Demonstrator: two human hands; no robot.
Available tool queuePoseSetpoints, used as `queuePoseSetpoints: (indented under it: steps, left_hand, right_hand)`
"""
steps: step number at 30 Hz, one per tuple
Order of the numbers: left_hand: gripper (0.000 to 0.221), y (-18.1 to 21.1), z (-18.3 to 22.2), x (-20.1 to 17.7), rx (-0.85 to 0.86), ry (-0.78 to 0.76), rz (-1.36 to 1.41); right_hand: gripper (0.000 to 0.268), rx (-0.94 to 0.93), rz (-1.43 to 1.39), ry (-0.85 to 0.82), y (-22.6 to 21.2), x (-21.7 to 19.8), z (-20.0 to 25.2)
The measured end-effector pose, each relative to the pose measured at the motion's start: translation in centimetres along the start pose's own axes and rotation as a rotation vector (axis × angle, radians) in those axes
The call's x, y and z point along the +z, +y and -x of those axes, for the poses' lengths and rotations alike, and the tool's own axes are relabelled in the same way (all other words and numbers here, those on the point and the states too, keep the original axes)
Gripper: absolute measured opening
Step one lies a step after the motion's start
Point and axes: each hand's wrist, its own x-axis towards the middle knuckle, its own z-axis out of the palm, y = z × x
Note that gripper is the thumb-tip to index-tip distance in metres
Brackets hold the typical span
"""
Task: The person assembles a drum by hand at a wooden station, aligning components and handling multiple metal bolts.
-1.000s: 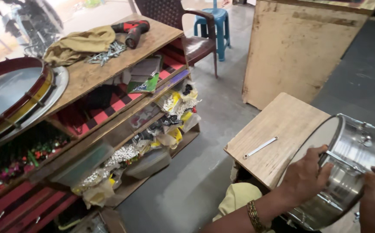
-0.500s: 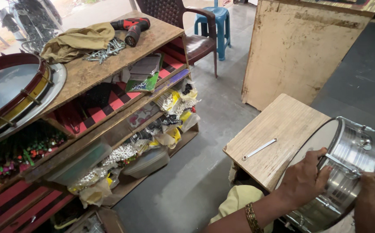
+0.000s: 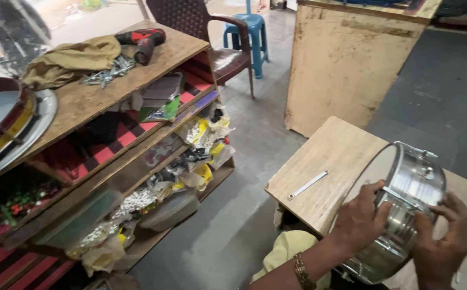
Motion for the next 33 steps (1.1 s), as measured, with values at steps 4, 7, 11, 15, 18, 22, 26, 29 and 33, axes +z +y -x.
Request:
queuePoseSetpoints:
  steps: [4, 7, 11, 15, 18, 22, 26, 29, 33]
  left_hand:
    - [0.042, 0.1, 0.0, -0.1, 0.057, 0.03, 0.009]
    - [0.044, 0.6, -0.1, -0.2, -0.131, -0.057, 0.034]
    - [0.04, 0.9, -0.2, -0.4, 0.064, 0.047, 0.038]
    - [0.04, 1.1, -0.3, -0.7, 0.034, 0.021, 0.043]
    - [0.041, 1.3, -0.2, -0.9, -0.008, -0.009, 0.036]
    - [0.04, 1.4, -0.5, -1.0, 0.084, 0.036, 0.023]
    - [0.04, 1.6, -0.6, -1.1, 0.034, -0.013, 0.049]
    - [0.04, 1.6, -0.6, -1.2, 0.007, -0.043, 0.069]
    - [0.039, 1.7, -0.6, -1.1, 0.076, 0.016, 0.081]
  right_hand:
    - [0.011, 0.047, -0.024, 0.008, 0.0, 0.3, 0.0]
    - [0.01, 0.079, -0.025, -0.001, 0.6, 0.1, -0.3]
    - [0.016, 0.045, -0.049, 0.021, -0.5, 0.2, 0.2]
    - [0.008, 0.094, -0.027, 0.014, -0.9, 0.1, -0.5]
    - [0.008, 0.128, -0.057, 0.021, -1.3, 0.0, -1.1]
    - [0.018, 0.069, -0.084, 0.029, -2.2, -0.1, -0.8]
    - [0.007, 0.15, -0.063, 0.006, -1.7, 0.3, -1.1]
    - [0.01, 0.144, -0.071, 0.014, -1.6, 0.1, -1.0]
    - [0.016, 0.077, -0.09, 0.017, -2.2, -0.1, -0.6]
